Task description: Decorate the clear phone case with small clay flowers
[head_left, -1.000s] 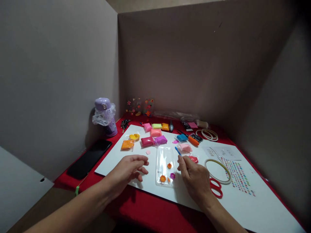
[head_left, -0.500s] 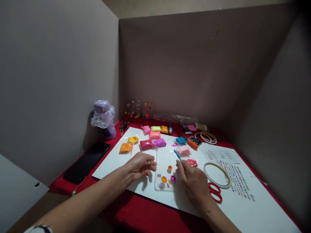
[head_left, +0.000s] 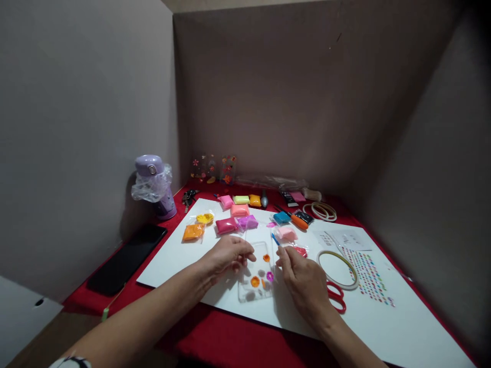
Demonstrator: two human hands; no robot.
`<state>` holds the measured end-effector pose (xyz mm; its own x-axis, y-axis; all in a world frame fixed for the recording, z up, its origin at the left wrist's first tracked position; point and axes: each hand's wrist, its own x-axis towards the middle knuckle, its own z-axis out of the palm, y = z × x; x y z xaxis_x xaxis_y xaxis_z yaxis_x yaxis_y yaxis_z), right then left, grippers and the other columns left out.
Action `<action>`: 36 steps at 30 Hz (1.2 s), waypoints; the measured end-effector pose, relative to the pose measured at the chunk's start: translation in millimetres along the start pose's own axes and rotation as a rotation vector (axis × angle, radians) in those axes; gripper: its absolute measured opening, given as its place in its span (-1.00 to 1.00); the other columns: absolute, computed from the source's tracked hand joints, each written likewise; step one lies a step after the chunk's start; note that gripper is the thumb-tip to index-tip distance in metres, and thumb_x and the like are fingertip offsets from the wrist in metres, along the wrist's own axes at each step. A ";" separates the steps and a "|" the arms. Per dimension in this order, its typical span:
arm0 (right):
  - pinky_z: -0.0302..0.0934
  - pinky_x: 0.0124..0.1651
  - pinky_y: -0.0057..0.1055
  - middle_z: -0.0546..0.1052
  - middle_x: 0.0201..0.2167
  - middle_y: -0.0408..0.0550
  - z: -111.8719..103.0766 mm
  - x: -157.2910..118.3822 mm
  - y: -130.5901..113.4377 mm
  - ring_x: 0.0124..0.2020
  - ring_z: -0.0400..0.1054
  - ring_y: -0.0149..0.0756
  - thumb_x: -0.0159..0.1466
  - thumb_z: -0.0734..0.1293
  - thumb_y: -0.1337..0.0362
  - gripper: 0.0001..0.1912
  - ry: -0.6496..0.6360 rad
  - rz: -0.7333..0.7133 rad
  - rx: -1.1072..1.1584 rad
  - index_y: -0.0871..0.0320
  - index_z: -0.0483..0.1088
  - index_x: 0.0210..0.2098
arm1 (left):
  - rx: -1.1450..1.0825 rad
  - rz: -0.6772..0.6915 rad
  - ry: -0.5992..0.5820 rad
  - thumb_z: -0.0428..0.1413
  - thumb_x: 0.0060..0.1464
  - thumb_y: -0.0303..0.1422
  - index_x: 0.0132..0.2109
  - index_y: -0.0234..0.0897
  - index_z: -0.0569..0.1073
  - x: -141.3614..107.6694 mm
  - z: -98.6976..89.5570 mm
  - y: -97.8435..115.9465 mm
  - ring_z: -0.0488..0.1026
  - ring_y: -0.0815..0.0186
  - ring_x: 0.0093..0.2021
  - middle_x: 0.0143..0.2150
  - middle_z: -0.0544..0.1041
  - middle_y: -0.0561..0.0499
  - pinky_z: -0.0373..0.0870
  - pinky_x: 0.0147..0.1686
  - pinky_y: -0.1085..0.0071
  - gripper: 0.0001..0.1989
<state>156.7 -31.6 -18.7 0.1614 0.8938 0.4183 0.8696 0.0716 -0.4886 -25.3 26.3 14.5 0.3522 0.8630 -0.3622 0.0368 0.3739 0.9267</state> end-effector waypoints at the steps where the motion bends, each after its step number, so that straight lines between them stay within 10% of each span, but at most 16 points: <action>1: -0.02 -0.51 -0.40 0.50 -0.57 -0.07 -1.8 0.5 -0.6 -0.58 0.35 -0.27 0.37 0.07 0.14 -0.64 0.005 0.008 0.028 0.11 0.36 -0.43 | -0.023 0.026 0.005 0.22 -0.15 -0.38 -0.46 -0.40 0.44 0.2 -1.5 4.7 0.28 0.49 -0.60 -0.44 0.55 -0.12 0.06 -0.68 0.58 -0.85; 6: 0.14 -0.51 -0.44 0.52 -0.38 -0.03 -9.0 5.4 -5.8 -0.40 0.38 -0.27 0.37 0.06 -0.02 -0.58 0.005 0.208 0.620 0.11 0.40 -0.18 | -0.260 0.120 0.008 0.22 -0.11 -0.40 -0.40 -0.39 0.45 10.4 -8.2 25.1 0.33 0.46 -0.58 -0.44 0.56 -0.10 0.14 -0.62 0.55 -0.87; 12: 0.07 -0.54 -0.50 0.47 -0.25 -0.01 -6.4 6.8 -13.4 -0.39 0.25 -0.35 0.19 0.34 0.00 -0.65 -0.293 0.380 1.283 0.10 0.43 -0.16 | -0.468 0.226 -0.055 0.19 -0.02 -0.42 -0.30 -0.37 0.46 21.0 -5.8 21.4 0.48 0.32 -0.36 -0.35 0.58 -0.13 0.27 -0.46 0.50 -0.89; 36: 0.08 -0.60 -0.55 0.40 -0.60 -0.16 3.7 3.7 -11.7 -0.60 0.19 -0.49 0.14 0.44 0.15 -0.73 -0.328 0.485 1.359 0.18 0.33 -0.48 | -0.338 0.349 -0.108 0.21 0.03 -0.30 -0.24 -0.39 0.42 14.4 0.9 -1.8 0.38 0.43 -0.44 -0.31 0.58 -0.11 0.31 -0.42 0.51 -0.77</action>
<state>145.5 -27.5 -14.3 0.0305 0.9955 -0.0893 -0.3604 -0.0724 -0.9300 -19.4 37.7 7.7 0.3854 0.9227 -0.0074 -0.3995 0.1740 0.9001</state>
